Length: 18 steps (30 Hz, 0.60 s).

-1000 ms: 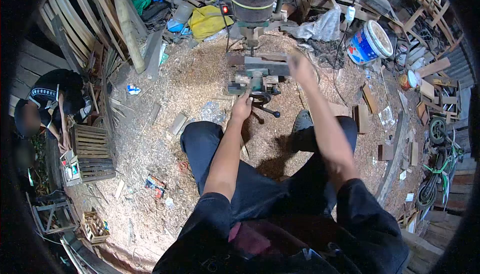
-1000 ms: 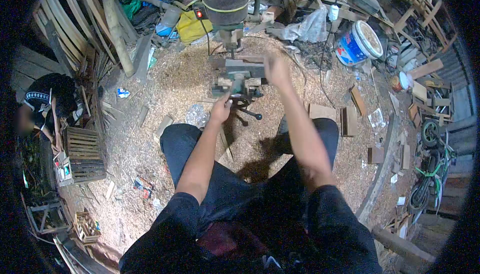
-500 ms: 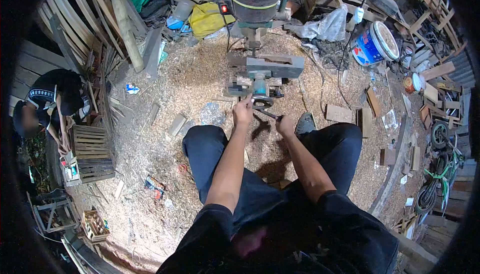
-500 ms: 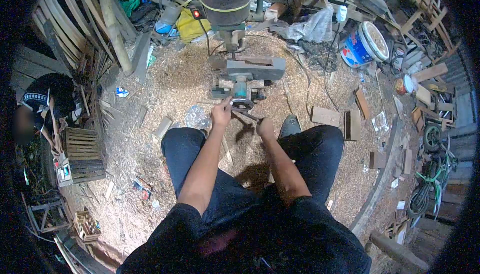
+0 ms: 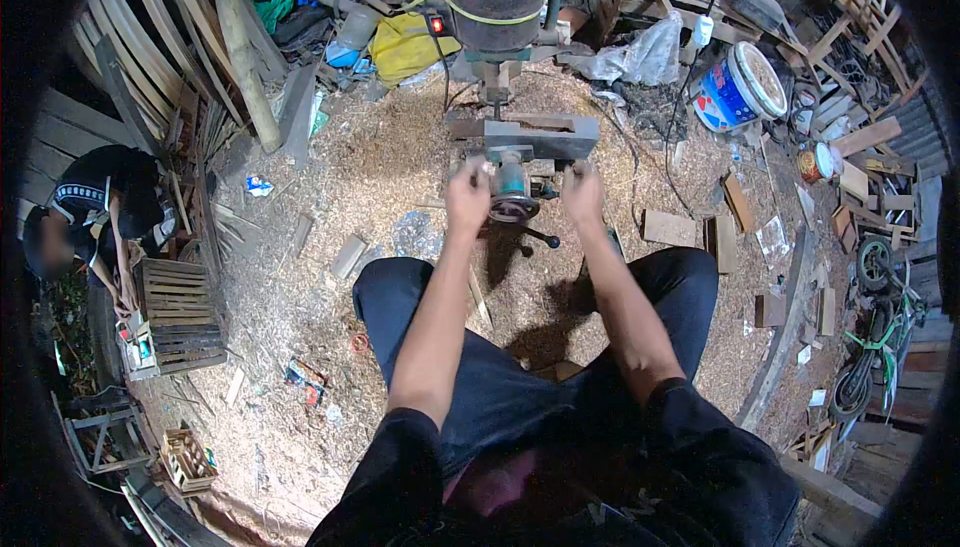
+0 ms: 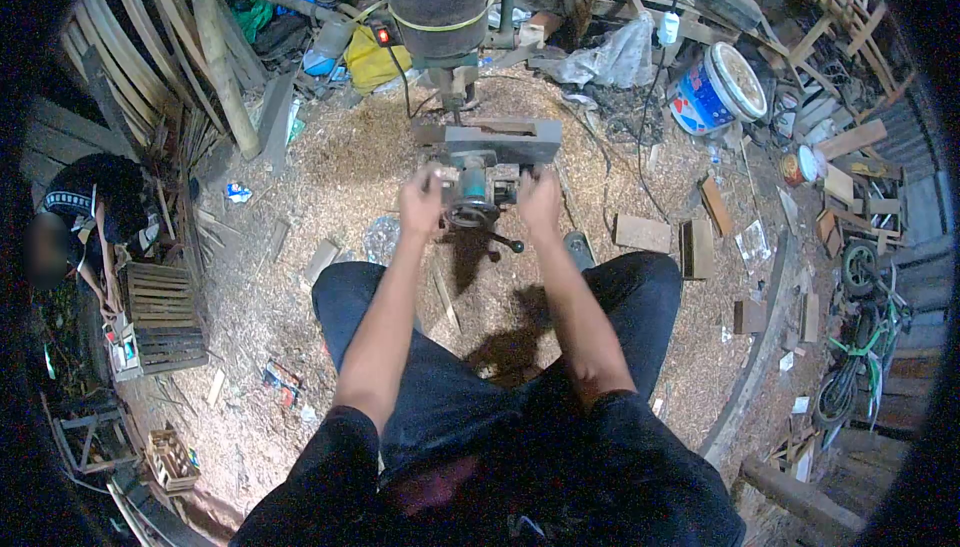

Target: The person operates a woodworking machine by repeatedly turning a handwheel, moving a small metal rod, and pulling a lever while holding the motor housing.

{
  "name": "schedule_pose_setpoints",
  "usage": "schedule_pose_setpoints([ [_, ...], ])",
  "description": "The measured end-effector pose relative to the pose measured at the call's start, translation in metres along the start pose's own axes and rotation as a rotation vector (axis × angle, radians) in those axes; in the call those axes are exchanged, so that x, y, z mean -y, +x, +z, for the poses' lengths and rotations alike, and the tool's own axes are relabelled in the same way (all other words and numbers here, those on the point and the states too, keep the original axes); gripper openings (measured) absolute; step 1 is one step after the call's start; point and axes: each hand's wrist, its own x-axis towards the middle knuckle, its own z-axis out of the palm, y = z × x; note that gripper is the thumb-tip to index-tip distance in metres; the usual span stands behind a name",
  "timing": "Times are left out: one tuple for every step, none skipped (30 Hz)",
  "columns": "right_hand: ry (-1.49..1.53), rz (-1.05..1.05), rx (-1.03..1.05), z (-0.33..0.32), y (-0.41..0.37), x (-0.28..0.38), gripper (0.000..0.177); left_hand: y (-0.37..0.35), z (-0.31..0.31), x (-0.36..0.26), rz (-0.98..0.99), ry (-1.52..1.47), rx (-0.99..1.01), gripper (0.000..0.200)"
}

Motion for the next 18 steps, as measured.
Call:
schedule_pose_setpoints([
  [0.152,-0.152,-0.147,-0.011,0.028,0.030,0.026,0.018,-0.007,-0.024,0.073,-0.047,-0.036,0.027],
  [0.251,-0.049,-0.007,-0.038,0.055,0.077,0.027,0.039,-0.020,-0.057,0.146,-0.093,-0.070,0.030],
  [0.187,-0.168,-0.131,-0.042,0.084,0.094,0.027,0.060,-0.032,-0.086,0.235,-0.046,-0.092,0.034],
  [0.216,-0.221,-0.167,-0.047,0.118,0.110,0.030,0.081,-0.042,-0.116,0.323,0.002,-0.115,0.039],
  [0.358,-0.216,-0.142,-0.065,0.144,0.148,0.038,0.099,-0.049,-0.150,0.427,0.020,-0.187,0.044],
  [0.380,-0.228,-0.154,-0.072,0.177,0.169,0.043,0.117,-0.055,-0.182,0.535,0.036,-0.261,0.050],
  [0.402,-0.243,-0.169,-0.076,0.211,0.186,0.048,0.136,-0.059,-0.210,0.664,0.052,-0.285,0.056],
  [0.405,-0.260,-0.156,-0.082,0.241,0.206,0.053,0.154,-0.062,-0.233,0.795,0.067,-0.311,0.063],
  [0.407,-0.279,-0.144,-0.086,0.266,0.224,0.058,0.171,-0.063,-0.250,0.891,0.072,-0.283,0.069],
  [0.356,-0.287,-0.175,-0.086,0.289,0.237,0.063,0.178,-0.063,-0.265,0.924,0.197,-0.316,0.069],
  [0.308,-0.298,-0.209,-0.088,0.307,0.251,0.069,0.186,-0.060,-0.279,0.958,0.323,-0.354,0.070],
  [0.281,-0.294,-0.196,-0.094,0.319,0.265,0.076,0.194,-0.056,-0.288,0.938,0.319,-0.320,0.067],
  [0.346,-0.299,-0.119,-0.089,0.342,0.268,0.080,0.206,-0.045,-0.287,0.923,0.333,-0.306,0.054],
  [0.339,-0.245,-0.096,-0.098,0.341,0.284,0.083,0.212,-0.038,-0.285,0.933,0.338,-0.333,0.046],
  [0.331,-0.189,-0.068,-0.103,0.340,0.296,0.085,0.212,-0.035,-0.285,0.939,0.345,-0.358,0.039],
  [0.289,-0.159,-0.030,-0.104,0.347,0.302,0.090,0.213,-0.031,-0.285,0.971,0.305,-0.403,0.033],
  [0.317,-0.182,-0.032,-0.098,0.363,0.301,0.091,0.214,-0.030,-0.286,0.972,0.297,-0.399,0.034],
  [0.343,-0.202,-0.029,-0.088,0.381,0.296,0.092,0.213,-0.030,-0.287,0.966,0.290,-0.394,0.034],
])
